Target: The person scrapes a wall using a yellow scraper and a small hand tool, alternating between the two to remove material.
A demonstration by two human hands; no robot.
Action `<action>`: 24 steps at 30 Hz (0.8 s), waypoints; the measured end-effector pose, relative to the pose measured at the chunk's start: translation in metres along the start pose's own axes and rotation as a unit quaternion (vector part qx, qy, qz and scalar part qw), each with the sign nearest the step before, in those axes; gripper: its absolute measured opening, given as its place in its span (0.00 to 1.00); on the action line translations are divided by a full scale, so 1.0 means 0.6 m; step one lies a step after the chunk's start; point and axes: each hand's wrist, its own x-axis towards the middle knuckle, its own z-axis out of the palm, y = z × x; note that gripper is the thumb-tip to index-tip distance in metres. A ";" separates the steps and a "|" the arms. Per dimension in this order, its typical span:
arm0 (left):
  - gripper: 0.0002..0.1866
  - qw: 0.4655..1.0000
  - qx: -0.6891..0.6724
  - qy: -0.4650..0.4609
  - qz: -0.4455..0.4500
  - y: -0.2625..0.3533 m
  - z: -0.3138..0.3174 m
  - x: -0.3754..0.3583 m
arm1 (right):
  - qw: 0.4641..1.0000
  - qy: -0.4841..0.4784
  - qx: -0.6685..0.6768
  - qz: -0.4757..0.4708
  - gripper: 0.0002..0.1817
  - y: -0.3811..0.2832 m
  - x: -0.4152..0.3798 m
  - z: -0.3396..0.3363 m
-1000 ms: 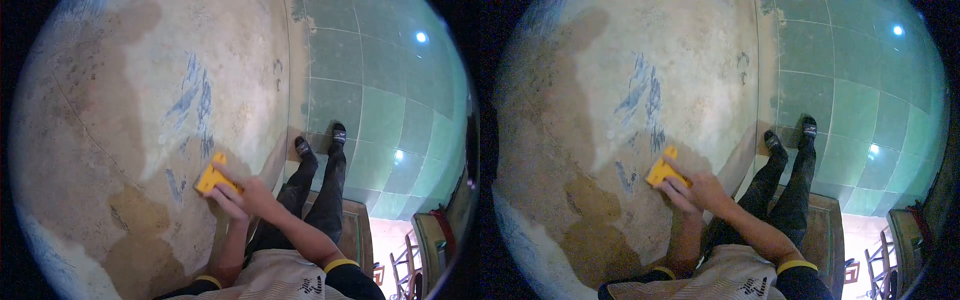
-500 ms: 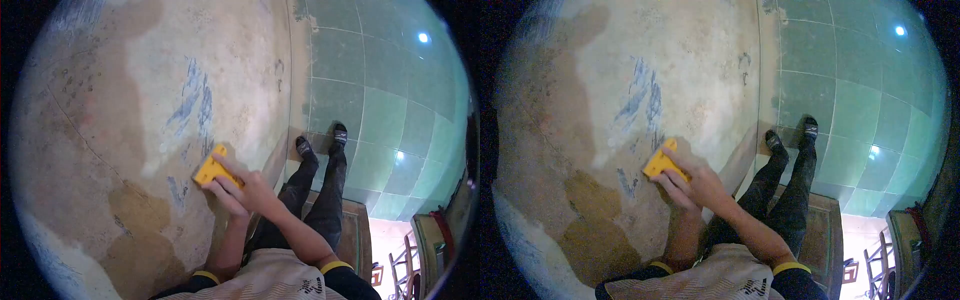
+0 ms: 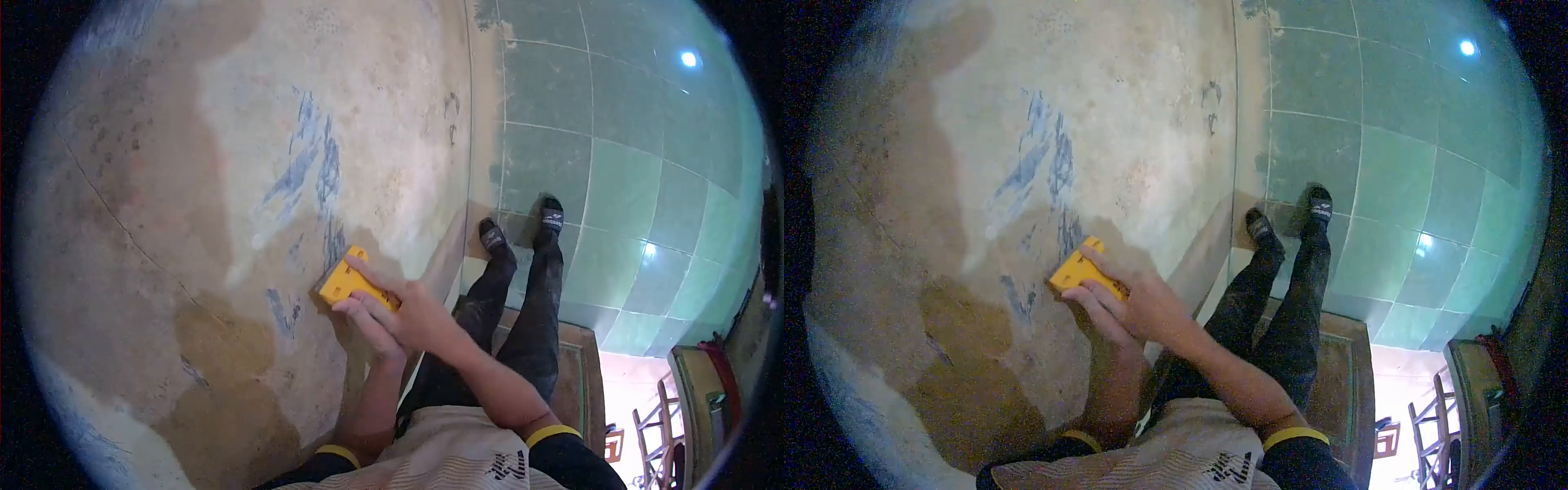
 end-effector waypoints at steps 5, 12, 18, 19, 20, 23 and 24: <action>0.23 0.750 0.489 -0.121 0.428 0.035 -0.079 0.051 | 0.991 -0.062 -0.093 0.074 0.28 -0.024 -0.021 -0.005; 0.22 0.389 0.711 -0.074 0.581 -0.001 -0.056 0.101 | 0.996 0.050 -0.054 -0.051 0.29 -0.003 0.021 0.015; 0.24 0.356 0.745 -0.300 0.478 -0.010 -0.084 0.041 | 0.996 0.015 -0.087 0.025 0.29 0.002 -0.020 0.030; 0.24 0.482 0.682 -0.278 0.474 -0.017 -0.085 0.037 | 0.996 0.010 -0.074 0.039 0.28 -0.007 -0.010 0.019; 0.23 0.597 0.605 -0.253 0.462 -0.026 -0.092 0.030 | 0.997 0.005 -0.059 0.058 0.28 -0.009 -0.012 0.016; 0.22 0.873 0.299 -0.134 0.362 -0.047 -0.076 0.007 | 0.994 -0.018 -0.092 0.058 0.28 -0.006 -0.024 0.017; 0.22 0.872 0.299 -0.137 0.362 -0.059 -0.079 -0.005 | 0.994 -0.018 -0.091 0.060 0.28 -0.002 -0.033 0.025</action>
